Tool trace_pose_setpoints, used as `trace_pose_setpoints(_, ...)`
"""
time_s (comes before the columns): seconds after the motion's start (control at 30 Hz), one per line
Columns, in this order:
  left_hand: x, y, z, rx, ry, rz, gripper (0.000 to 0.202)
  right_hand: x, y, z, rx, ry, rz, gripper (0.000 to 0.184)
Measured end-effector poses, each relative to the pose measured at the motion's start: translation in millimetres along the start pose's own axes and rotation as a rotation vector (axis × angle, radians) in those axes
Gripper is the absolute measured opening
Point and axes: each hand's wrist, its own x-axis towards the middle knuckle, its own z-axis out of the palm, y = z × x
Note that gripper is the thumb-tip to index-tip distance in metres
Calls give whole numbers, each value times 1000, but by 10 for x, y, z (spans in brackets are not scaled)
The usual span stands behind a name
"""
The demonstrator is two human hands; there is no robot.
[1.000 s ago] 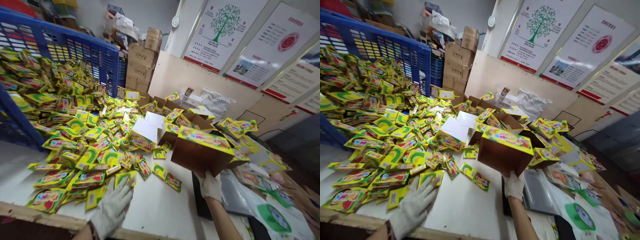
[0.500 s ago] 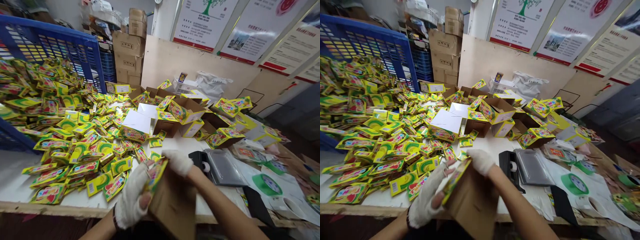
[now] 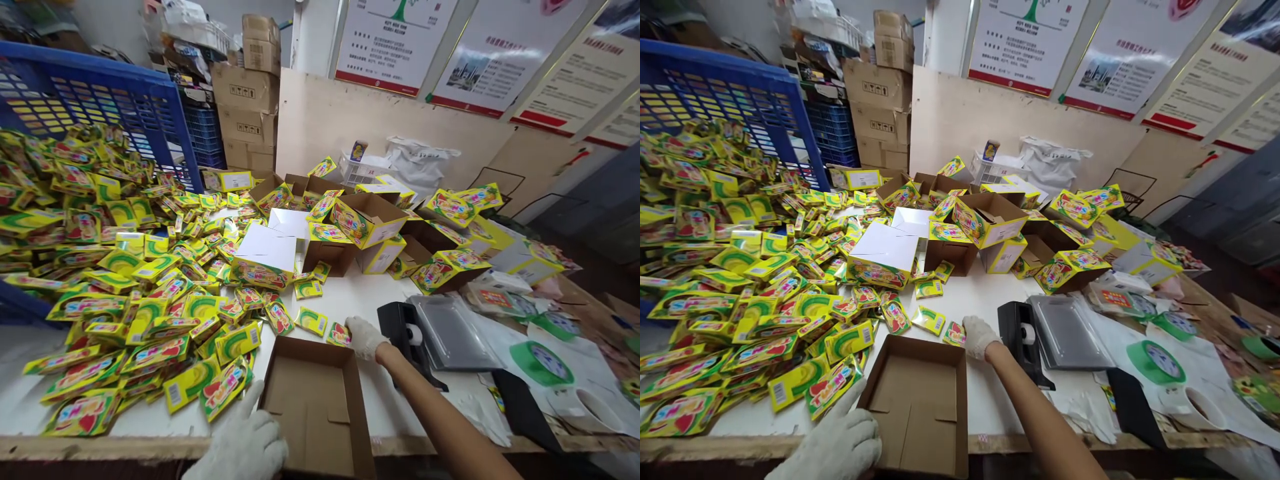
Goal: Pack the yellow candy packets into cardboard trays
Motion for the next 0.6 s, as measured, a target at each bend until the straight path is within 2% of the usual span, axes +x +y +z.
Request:
trace_pose_setpoints(0.1, 70, 8, 15, 4, -23, -22, 19, -2, 46, -112, 60, 43, 74, 39)
trace_pose_setpoints(0.23, 253, 56, -52, -90, -73, -102, 9, 63, -10, -461, 219, 194, 129, 31)
trace_pose_setpoints(0.3, 347, -17, -112, -184, -63, -131, 10, 20, -91, -603, 306, 281, 117, 27)
trace_pose_setpoints(0.37, 476, -261, -140, -276, 23, -169, 12, -107, -174, -668, 381, 367, 122, 30)
trace_pose_setpoints(0.43, 710, -662, -103, -318, 198, -263, 26, -322, -253, -629, 437, 439, 120, 31)
trace_pose_setpoints(0.47, 873, -885, -63, -318, 225, -331, 34, -457, -291, -570, 479, 439, 65, 32)
trace_pose_setpoints(0.5, 1056, -1098, -17, -313, 201, -399, 40, -606, -330, -488, 541, 392, -45, 31)
trace_pose_setpoints(0.53, 1247, -1287, 33, -337, 103, -429, 44, -759, -366, -390, 574, 313, -144, 30)
trace_pose_setpoints(0.6, 1601, -1552, 130, -394, -123, -485, 47, -1038, -428, -178, 490, 155, -290, 26)
